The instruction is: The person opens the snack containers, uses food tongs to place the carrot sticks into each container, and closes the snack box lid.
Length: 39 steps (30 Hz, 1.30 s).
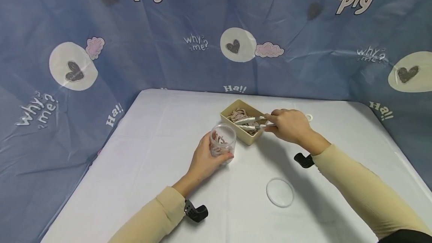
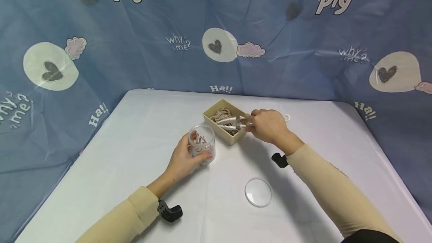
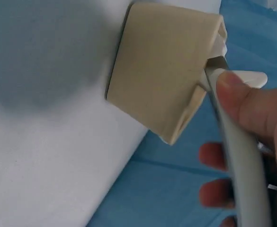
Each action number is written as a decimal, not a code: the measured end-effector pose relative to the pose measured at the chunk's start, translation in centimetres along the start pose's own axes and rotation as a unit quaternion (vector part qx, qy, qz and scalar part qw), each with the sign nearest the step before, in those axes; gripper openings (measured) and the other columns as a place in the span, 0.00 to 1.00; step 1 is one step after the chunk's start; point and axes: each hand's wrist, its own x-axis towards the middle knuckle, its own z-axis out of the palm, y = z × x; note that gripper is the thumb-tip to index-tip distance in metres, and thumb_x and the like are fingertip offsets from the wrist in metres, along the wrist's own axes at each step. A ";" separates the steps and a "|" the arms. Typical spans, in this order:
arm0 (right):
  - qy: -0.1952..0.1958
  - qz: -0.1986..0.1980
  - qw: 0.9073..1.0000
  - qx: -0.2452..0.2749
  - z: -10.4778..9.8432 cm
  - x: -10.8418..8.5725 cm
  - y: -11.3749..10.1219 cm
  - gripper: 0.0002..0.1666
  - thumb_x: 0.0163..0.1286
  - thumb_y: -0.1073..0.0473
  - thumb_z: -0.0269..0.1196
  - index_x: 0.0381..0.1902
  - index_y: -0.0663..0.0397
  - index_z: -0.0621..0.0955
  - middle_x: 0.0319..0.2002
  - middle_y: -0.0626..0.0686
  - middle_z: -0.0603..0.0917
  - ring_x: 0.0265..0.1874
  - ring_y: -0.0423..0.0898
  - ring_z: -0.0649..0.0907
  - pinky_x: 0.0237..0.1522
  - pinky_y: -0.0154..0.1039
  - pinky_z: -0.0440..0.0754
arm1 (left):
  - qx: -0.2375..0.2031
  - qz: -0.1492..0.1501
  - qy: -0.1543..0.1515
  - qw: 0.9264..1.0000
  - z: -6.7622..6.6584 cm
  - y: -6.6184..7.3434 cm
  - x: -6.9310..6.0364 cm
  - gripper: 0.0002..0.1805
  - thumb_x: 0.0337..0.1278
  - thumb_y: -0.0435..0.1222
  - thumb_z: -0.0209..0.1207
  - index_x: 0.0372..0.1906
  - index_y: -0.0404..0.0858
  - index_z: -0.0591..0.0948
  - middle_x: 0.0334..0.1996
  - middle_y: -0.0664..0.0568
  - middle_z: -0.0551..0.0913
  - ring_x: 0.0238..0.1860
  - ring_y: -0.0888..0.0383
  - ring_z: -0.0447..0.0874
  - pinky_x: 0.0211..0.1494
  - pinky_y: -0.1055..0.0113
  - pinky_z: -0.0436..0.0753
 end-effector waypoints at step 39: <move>-0.290 0.170 0.940 0.059 -3.3 0.6 2.3 0.36 0.68 0.38 0.60 0.54 0.68 0.77 0.48 0.66 0.80 0.47 0.64 0.82 0.43 0.63 0.82 | 0.004 -0.005 0.000 1.000 0.1 0.1 -0.1 0.53 0.41 0.51 0.76 0.72 0.39 0.63 0.63 0.44 0.74 0.66 0.46 0.72 0.71 0.48 0.71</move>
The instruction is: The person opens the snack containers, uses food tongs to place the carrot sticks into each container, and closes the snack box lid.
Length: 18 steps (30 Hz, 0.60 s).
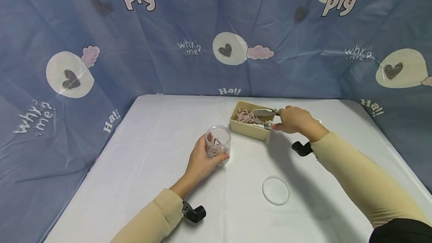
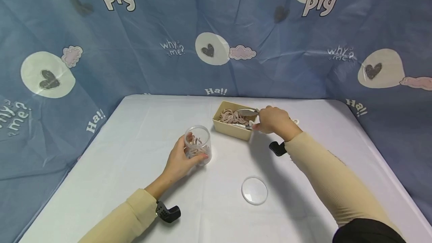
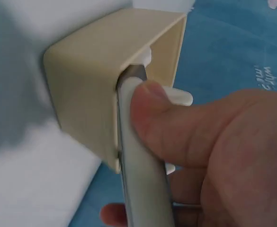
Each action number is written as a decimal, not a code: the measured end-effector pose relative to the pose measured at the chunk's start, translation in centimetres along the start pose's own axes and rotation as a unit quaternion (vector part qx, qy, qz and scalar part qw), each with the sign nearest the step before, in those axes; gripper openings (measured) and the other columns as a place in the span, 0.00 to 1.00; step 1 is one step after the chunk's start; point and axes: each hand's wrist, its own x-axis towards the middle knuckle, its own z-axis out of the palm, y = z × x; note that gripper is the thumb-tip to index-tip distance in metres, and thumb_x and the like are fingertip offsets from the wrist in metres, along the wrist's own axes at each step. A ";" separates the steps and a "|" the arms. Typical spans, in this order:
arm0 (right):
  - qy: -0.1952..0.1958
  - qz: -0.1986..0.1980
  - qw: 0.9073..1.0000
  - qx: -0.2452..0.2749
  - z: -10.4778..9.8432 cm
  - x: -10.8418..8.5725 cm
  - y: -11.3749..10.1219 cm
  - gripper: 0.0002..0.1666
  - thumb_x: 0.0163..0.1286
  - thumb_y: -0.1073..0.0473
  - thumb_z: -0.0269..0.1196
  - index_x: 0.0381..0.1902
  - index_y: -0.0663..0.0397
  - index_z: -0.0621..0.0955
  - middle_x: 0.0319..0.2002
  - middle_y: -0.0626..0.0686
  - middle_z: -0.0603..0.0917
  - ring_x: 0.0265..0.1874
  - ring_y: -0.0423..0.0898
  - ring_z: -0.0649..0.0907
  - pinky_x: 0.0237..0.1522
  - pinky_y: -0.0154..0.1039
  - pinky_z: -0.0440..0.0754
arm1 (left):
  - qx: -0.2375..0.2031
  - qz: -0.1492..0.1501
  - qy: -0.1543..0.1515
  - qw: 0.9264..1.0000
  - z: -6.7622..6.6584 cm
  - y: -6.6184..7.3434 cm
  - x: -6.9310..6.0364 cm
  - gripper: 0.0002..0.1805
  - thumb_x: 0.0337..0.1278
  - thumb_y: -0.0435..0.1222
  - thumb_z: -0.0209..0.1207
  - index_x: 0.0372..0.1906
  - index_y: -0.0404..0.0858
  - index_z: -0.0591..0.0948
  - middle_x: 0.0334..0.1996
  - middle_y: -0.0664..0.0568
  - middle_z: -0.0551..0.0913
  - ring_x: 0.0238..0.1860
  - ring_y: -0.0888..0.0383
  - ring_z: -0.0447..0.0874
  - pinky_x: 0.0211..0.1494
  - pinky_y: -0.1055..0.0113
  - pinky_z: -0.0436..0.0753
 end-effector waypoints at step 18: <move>0.052 0.003 0.998 0.030 0.5 -0.4 0.0 0.25 0.68 0.40 0.61 0.46 0.56 0.81 0.47 0.61 0.85 0.45 0.64 0.84 0.34 0.59 0.81 | -0.004 0.002 -0.002 1.000 0.0 0.0 0.0 0.53 0.42 0.51 0.75 0.73 0.38 0.62 0.65 0.44 0.73 0.67 0.45 0.72 0.72 0.48 0.70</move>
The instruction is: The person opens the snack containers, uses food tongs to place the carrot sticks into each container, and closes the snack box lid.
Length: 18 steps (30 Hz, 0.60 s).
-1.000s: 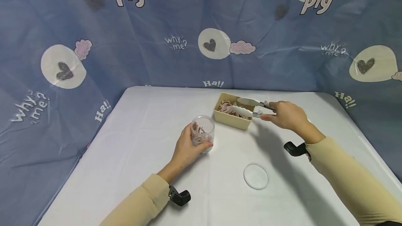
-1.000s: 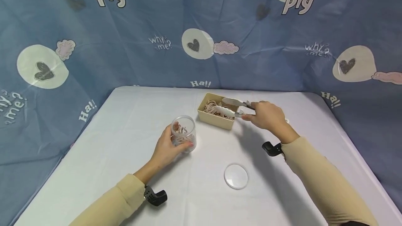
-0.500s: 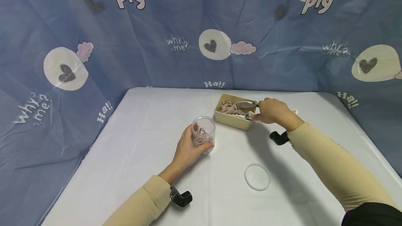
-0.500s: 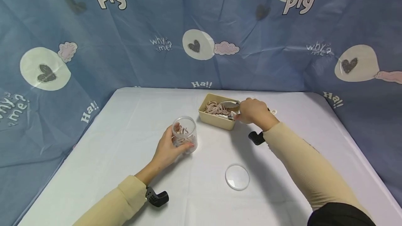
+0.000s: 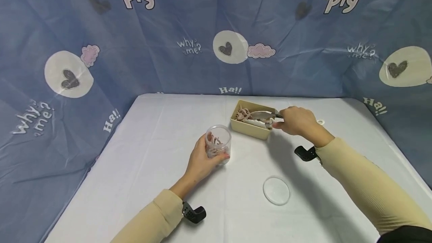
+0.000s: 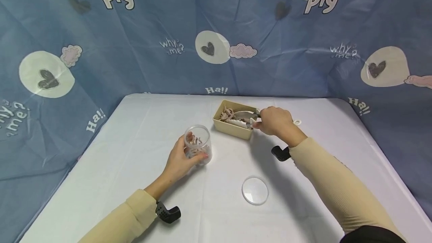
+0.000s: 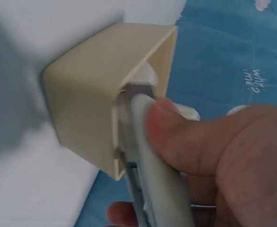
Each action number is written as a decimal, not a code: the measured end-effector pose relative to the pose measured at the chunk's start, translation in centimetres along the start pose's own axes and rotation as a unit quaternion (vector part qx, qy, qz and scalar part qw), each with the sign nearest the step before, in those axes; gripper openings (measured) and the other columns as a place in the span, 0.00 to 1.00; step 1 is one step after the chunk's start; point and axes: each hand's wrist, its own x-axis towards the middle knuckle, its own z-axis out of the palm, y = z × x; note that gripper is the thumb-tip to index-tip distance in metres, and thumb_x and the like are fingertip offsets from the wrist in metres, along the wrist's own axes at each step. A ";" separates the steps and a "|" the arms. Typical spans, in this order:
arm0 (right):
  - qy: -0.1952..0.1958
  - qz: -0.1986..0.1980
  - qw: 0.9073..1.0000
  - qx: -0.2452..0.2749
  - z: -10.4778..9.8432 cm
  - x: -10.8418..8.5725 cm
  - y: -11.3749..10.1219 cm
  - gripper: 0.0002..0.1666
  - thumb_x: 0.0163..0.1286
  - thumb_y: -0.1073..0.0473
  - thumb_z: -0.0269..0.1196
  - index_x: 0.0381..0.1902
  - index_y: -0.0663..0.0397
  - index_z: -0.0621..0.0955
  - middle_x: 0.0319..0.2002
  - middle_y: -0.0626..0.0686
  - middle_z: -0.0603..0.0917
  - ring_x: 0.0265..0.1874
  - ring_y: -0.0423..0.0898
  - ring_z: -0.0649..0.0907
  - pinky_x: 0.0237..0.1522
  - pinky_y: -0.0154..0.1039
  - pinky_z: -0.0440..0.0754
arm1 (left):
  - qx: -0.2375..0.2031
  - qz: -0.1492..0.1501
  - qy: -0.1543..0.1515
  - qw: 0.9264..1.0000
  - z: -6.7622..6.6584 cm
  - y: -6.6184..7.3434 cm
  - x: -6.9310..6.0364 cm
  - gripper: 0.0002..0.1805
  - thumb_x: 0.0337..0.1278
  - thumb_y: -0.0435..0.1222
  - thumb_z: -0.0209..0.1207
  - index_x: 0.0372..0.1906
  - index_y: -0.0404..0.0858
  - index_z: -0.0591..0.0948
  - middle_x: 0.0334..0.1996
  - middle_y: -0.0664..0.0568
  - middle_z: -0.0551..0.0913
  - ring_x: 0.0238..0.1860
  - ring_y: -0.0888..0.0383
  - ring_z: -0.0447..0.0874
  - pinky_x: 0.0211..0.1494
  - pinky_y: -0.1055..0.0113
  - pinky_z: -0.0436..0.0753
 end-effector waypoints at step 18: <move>0.088 -0.019 0.996 0.013 2.1 -0.6 -0.1 0.16 0.69 0.47 0.62 0.27 0.51 0.79 0.27 0.55 0.83 0.30 0.56 0.84 0.24 0.54 0.79 | 0.010 -0.003 0.004 1.000 -0.1 0.1 -0.2 0.53 0.42 0.51 0.75 0.72 0.39 0.62 0.63 0.44 0.74 0.66 0.45 0.72 0.72 0.47 0.70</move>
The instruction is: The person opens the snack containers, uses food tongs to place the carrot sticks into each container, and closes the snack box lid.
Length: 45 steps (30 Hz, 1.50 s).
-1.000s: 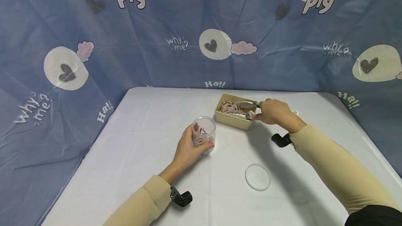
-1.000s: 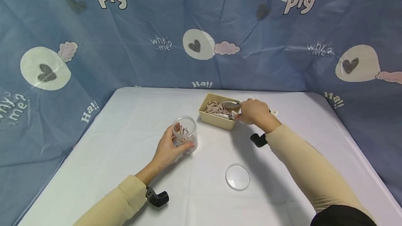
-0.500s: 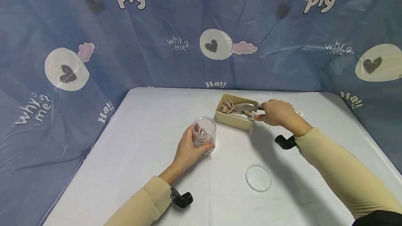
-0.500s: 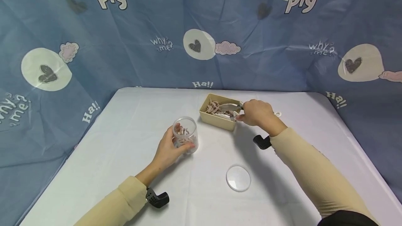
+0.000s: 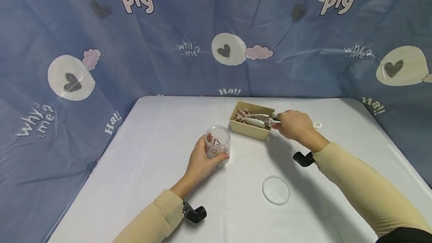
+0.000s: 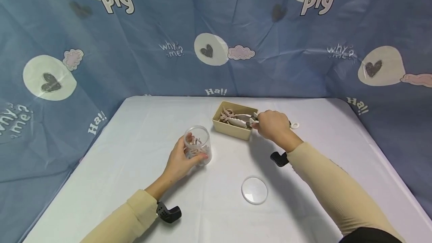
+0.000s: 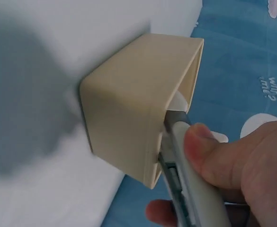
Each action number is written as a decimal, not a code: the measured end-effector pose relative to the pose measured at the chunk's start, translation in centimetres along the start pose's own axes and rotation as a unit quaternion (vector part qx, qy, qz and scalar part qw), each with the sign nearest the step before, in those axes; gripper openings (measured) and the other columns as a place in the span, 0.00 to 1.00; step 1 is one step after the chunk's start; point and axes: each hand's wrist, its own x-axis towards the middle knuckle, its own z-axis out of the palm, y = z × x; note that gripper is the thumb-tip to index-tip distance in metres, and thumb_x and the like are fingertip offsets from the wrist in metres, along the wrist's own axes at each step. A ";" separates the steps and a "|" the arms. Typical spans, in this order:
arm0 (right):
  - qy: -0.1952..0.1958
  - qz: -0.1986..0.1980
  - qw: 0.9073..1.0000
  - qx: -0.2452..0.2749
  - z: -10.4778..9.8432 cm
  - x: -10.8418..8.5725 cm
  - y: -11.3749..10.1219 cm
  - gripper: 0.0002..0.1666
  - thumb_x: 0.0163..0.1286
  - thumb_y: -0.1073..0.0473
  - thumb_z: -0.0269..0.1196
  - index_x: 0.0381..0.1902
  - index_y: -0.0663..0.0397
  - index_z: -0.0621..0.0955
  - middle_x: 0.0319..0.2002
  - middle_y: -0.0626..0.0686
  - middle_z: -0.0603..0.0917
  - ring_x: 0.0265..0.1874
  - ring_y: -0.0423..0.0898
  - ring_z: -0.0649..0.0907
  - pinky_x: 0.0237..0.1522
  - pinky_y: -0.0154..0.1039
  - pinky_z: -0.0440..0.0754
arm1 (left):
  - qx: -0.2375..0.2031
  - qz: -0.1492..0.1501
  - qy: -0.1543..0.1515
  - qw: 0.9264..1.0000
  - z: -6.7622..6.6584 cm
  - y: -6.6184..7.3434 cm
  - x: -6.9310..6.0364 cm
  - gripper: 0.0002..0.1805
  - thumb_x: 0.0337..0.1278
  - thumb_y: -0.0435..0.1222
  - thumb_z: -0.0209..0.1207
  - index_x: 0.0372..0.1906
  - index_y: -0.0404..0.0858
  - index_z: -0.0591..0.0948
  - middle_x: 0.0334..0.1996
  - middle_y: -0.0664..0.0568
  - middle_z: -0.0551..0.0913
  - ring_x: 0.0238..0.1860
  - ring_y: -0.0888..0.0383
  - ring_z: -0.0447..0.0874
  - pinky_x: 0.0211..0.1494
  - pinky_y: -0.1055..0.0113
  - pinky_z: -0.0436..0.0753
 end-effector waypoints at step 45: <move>0.106 -0.017 0.993 0.055 -1.6 -3.1 1.9 0.14 0.68 0.46 0.64 0.36 0.51 0.82 0.27 0.55 0.84 0.26 0.57 0.82 0.16 0.49 0.71 | -0.002 -0.001 -0.003 1.000 0.2 -0.2 0.2 0.54 0.42 0.52 0.75 0.73 0.38 0.62 0.65 0.43 0.73 0.67 0.45 0.72 0.71 0.48 0.71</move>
